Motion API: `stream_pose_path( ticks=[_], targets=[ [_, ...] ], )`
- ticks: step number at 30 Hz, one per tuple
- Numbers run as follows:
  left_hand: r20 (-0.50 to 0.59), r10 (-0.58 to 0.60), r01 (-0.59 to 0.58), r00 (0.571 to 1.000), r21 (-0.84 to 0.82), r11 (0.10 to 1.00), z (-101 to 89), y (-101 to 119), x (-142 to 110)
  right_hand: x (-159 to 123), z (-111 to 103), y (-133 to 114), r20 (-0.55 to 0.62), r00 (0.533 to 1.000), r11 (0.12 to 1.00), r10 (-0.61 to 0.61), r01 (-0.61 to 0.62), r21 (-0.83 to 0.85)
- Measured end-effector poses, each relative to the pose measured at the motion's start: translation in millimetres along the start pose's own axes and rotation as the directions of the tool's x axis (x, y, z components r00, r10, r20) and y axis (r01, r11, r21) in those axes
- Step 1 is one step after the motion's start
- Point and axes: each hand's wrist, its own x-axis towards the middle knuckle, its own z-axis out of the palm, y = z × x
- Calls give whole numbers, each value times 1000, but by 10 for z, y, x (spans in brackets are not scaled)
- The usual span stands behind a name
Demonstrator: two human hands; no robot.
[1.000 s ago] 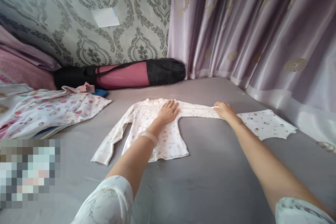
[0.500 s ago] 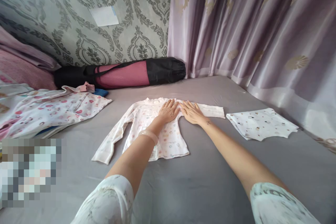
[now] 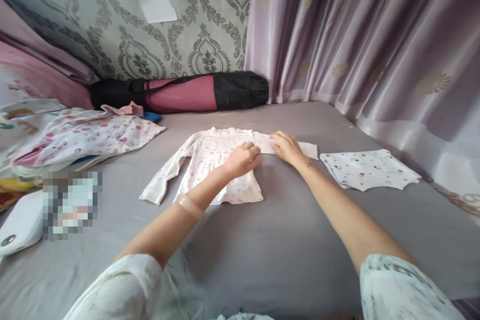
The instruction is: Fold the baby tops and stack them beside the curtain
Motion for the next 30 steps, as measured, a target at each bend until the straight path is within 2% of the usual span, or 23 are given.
stream_pose_path(
  ticks=[2,4,7,14,19,21,23,26,28,30],
  targets=[
    [86,136,-132,987,-51,990,-94,214,-275,3,-2,-165,43,987,983,-153,148,108],
    [139,137,-130,981,-54,990,-120,386,-511,3,15,-293,69,964,956,-258,245,160],
    [196,73,-69,978,-25,997,-70,541,-723,2,61,-377,101,947,946,-307,291,143],
    [169,-41,15,985,150,989,78,706,-817,-8,108,-360,136,926,934,-353,356,1],
    [117,-72,53,991,158,986,157,746,-792,-4,108,-374,170,903,906,-395,413,-91],
    [86,-127,119,988,91,989,134,730,-767,13,102,-373,178,902,905,-393,414,-100],
    [71,-231,236,970,-75,969,65,692,-752,41,82,-366,192,904,910,-383,405,-92],
    [113,-336,354,935,-362,862,-46,613,-767,91,41,-349,222,907,924,-359,378,-52],
    [124,-295,319,947,-433,843,-62,577,-793,123,24,-333,240,906,931,-349,364,-20],
    [105,-176,203,979,-387,900,-21,583,-815,147,22,-310,247,904,934,-349,358,9]
  ],
)
